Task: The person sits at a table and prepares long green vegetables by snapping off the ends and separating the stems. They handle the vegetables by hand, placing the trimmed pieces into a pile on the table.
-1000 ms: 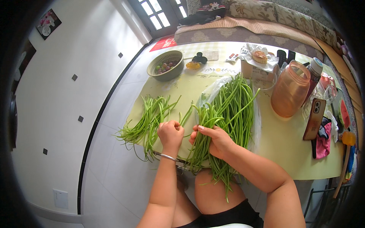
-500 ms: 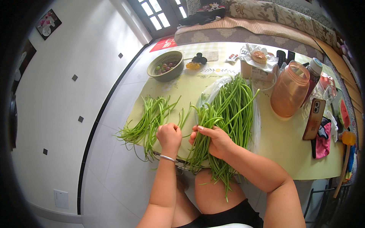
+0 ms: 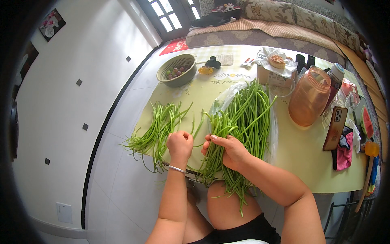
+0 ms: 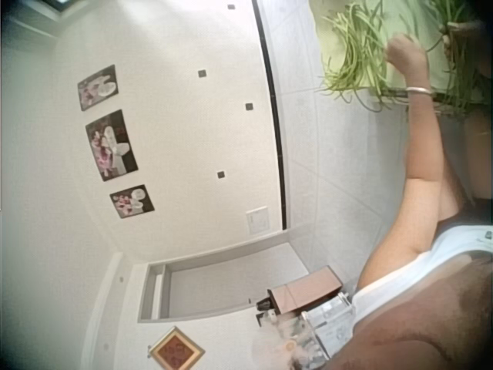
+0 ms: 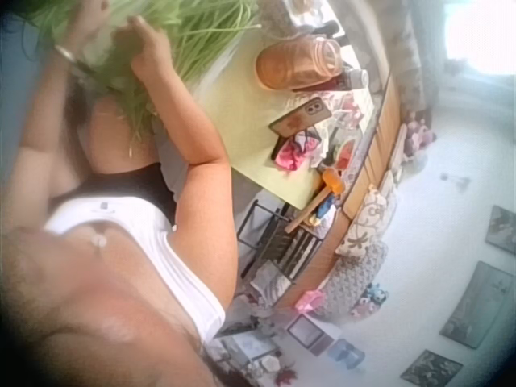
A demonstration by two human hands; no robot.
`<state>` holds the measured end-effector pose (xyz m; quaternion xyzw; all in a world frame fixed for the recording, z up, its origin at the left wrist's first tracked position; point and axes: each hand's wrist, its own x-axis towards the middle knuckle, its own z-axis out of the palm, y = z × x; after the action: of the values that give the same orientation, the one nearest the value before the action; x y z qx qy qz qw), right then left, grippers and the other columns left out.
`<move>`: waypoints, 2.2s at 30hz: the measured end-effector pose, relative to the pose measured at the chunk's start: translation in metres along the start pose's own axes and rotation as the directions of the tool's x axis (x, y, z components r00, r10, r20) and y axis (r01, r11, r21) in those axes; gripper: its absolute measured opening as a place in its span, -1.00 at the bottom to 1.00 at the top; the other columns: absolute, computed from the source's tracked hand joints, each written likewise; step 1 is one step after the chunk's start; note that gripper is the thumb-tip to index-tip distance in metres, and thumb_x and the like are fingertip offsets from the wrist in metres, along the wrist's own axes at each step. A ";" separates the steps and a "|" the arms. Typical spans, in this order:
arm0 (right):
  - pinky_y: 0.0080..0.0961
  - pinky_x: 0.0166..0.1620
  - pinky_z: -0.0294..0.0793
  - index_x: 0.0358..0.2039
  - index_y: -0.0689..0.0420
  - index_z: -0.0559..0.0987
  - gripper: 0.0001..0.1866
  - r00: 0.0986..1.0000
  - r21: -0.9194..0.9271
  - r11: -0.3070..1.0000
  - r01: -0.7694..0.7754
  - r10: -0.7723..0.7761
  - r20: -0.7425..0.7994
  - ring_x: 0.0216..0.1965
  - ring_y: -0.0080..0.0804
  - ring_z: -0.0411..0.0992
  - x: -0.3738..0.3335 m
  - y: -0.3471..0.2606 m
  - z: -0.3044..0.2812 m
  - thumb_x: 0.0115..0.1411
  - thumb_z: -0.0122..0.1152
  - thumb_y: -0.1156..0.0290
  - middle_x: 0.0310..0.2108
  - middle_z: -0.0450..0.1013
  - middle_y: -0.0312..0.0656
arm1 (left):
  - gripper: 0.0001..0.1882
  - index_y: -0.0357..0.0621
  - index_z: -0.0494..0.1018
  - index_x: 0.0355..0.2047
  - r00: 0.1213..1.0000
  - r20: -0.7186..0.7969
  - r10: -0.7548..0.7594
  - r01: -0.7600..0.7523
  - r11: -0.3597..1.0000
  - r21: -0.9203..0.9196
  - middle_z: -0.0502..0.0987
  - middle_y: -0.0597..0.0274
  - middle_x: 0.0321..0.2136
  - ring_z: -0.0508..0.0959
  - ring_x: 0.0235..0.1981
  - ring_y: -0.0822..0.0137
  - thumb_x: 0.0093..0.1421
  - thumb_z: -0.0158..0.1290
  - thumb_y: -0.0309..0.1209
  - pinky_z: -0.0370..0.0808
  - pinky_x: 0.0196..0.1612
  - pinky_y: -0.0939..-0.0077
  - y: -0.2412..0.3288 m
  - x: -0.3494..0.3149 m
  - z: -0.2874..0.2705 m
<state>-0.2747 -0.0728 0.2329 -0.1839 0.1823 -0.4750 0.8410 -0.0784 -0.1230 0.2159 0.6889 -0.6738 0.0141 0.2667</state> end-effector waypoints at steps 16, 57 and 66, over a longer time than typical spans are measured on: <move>-0.26 -0.10 0.54 -0.11 0.25 0.47 -0.76 1.000 0.014 1.000 -0.009 0.010 -0.020 -0.21 -0.18 0.54 -0.001 0.000 0.000 0.28 0.14 0.38 -0.31 0.53 -0.10 | -0.92 -0.08 0.52 -0.61 1.000 -0.007 -0.016 0.015 0.991 -0.136 0.56 0.18 -0.52 0.52 -0.34 0.09 -0.10 0.19 -0.39 0.42 -0.24 0.17 -0.005 0.004 0.005; -0.32 -0.08 0.51 -0.08 0.21 0.50 -0.67 0.999 -0.130 0.991 -0.030 0.025 -0.042 -0.17 -0.34 0.48 0.000 -0.002 0.007 0.15 0.32 0.46 -0.19 0.53 -0.15 | -0.87 -0.22 0.43 -0.62 0.951 0.018 0.310 -0.280 0.882 -0.379 0.46 0.16 -0.61 0.45 -0.49 0.14 -0.15 0.19 -0.53 0.40 -0.34 0.26 0.053 -0.056 -0.067; -0.31 -0.01 0.51 -0.14 0.27 0.54 -0.75 0.998 -0.079 0.997 -0.018 0.013 -0.061 -0.13 -0.28 0.51 0.000 -0.003 0.006 0.19 0.26 0.46 -0.16 0.54 -0.09 | -0.62 -0.23 0.56 -0.43 0.982 0.051 0.180 -0.122 0.827 -0.549 0.54 0.16 -0.46 0.52 -0.37 0.18 -0.04 0.38 -0.16 0.45 -0.22 0.32 0.016 -0.026 -0.053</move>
<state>-0.2737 -0.0734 0.2397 -0.2016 0.2278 -0.4661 0.8308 -0.0778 -0.0774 0.2574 0.5294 -0.7150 -0.1911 0.4147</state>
